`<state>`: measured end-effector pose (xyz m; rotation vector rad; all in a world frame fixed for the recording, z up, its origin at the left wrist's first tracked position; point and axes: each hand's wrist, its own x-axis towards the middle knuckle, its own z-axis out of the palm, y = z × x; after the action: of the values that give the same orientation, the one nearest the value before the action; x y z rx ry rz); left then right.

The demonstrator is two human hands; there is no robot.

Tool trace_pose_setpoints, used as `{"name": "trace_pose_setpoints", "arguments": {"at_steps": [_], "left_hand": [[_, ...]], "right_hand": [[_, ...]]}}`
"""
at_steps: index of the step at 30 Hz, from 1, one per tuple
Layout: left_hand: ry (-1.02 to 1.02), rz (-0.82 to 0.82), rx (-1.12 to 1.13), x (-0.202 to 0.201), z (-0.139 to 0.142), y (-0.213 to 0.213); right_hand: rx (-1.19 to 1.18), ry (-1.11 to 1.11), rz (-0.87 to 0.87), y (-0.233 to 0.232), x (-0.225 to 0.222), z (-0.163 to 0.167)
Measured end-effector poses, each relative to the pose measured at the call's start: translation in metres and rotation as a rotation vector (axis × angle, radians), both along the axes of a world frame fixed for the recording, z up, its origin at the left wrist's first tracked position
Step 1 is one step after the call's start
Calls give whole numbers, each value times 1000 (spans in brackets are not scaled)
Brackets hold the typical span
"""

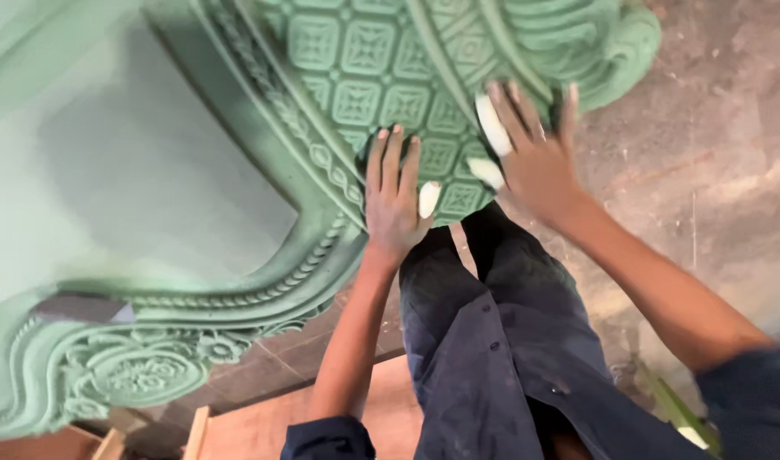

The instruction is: The person sands the ornate edges and surfaces of a green-painted wooden headboard using a white sanding block. They move methodically along the carved details, applying consistent pressure to smooth the surface.

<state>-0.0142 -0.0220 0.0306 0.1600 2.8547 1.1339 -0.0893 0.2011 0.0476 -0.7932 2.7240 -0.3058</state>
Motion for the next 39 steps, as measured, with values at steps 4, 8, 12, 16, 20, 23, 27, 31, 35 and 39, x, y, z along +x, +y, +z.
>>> {"name": "trace_pose_setpoints", "arguments": {"at_steps": [4, 8, 12, 16, 20, 23, 27, 31, 35, 39], "left_hand": [[-9, 21, -60, -2, 4, -1], [34, -16, -56, -6, 8, -4], [44, -3, -41, -6, 6, -7], [39, -57, -72, -4, 3, -9], [37, -27, -95, -3, 5, -9], [6, -41, -115, -4, 8, -8], [48, -49, -109, -3, 3, -10], [82, -66, -144, -1, -10, -13], [105, 11, -39, 2, -6, 14], [-242, 185, 457, 9, 24, 79]], "right_hand": [[-40, -30, 19, 10, 16, 9], [-127, 42, 30, 4, -3, -14], [-16, 76, 90, 38, 29, -4], [-24, 101, 110, 48, 32, -18], [-77, 77, 87, 54, 28, -24], [-122, 35, 35, 53, 26, -14], [-300, -157, 65, 58, 15, -9], [-79, 49, 214, 101, 10, 13], [-153, -289, -166, 131, 35, 38], [-220, -184, -564, 84, 76, 40]]}}
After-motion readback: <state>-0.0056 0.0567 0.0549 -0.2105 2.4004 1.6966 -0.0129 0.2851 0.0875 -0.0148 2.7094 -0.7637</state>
